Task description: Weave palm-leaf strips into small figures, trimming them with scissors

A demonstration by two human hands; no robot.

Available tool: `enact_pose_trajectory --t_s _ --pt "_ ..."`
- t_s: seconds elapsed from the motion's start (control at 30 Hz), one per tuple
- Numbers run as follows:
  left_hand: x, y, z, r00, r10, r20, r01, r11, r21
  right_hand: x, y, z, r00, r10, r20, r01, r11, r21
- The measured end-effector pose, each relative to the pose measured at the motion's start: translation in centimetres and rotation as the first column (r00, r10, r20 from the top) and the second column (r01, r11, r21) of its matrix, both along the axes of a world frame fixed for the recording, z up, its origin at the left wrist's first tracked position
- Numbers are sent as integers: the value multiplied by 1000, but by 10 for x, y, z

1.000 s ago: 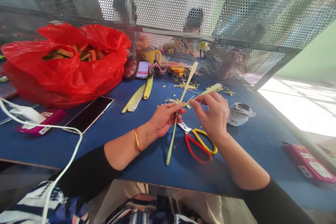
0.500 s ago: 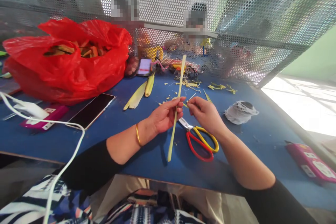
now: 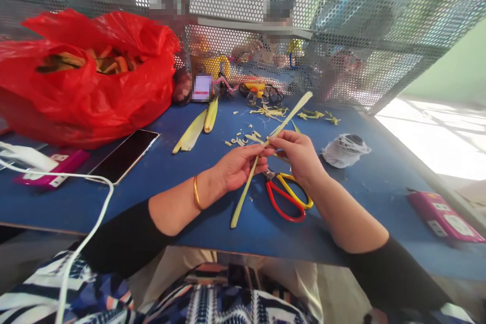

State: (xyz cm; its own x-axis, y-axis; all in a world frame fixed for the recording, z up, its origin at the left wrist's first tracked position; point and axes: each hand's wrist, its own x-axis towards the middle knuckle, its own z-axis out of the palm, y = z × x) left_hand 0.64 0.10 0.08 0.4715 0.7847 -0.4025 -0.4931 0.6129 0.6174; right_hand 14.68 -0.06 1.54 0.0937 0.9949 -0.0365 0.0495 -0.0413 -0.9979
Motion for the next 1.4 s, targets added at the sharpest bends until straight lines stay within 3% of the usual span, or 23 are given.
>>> enact_pose_trajectory --t_s 0.13,0.33,0.5,0.6,0.7,0.77,0.83,0.93,1.0,1.1,1.23,1.3,1.33,1.4 --pt "2 0 -3 993 116 -19 -116 993 3 -3 3 -4 997 -69 30 71 996 -50" --pt "3 -1 -6 984 177 10 -177 984 -12 -4 5 -9 999 -26 -42 20 989 -145" --pt "3 -2 -9 990 128 -57 -128 992 -1 -2 6 -11 989 -25 143 16 998 62" --pt "3 -3 -10 996 35 -81 -32 999 27 1 8 -13 969 -7 249 -10 998 66" --pt "1 -1 -9 997 39 -71 -39 999 0 4 7 -13 878 -104 467 3 978 211" --pt "0 2 -8 996 79 -32 -80 997 -22 6 4 -11 754 -241 611 -64 899 434" --pt "-1 4 -6 993 115 31 -114 993 -39 7 0 -6 598 -347 723 -250 776 580" --pt "-2 6 -2 977 174 120 -168 984 -58 8 -7 0 337 -413 846 -577 620 532" --pt "-2 7 -1 967 190 168 -181 981 -70 7 -9 1 223 -412 884 -716 546 435" --pt "-3 7 -1 957 146 250 -131 988 -77 2 -10 -2 166 -411 896 -822 445 356" --pt "-2 6 -4 955 86 282 -63 994 -91 -5 -13 -6 174 -389 905 -885 341 317" --pt "-1 6 -5 958 121 259 -103 991 -80 -6 -15 -5 279 -339 898 -823 397 406" --pt "-1 6 -6 958 145 248 -132 989 -67 -6 -16 -4 363 -332 871 -731 478 487" --pt "0 6 -6 957 183 227 -178 983 -40 -3 -15 -2 535 -340 774 -407 699 588"
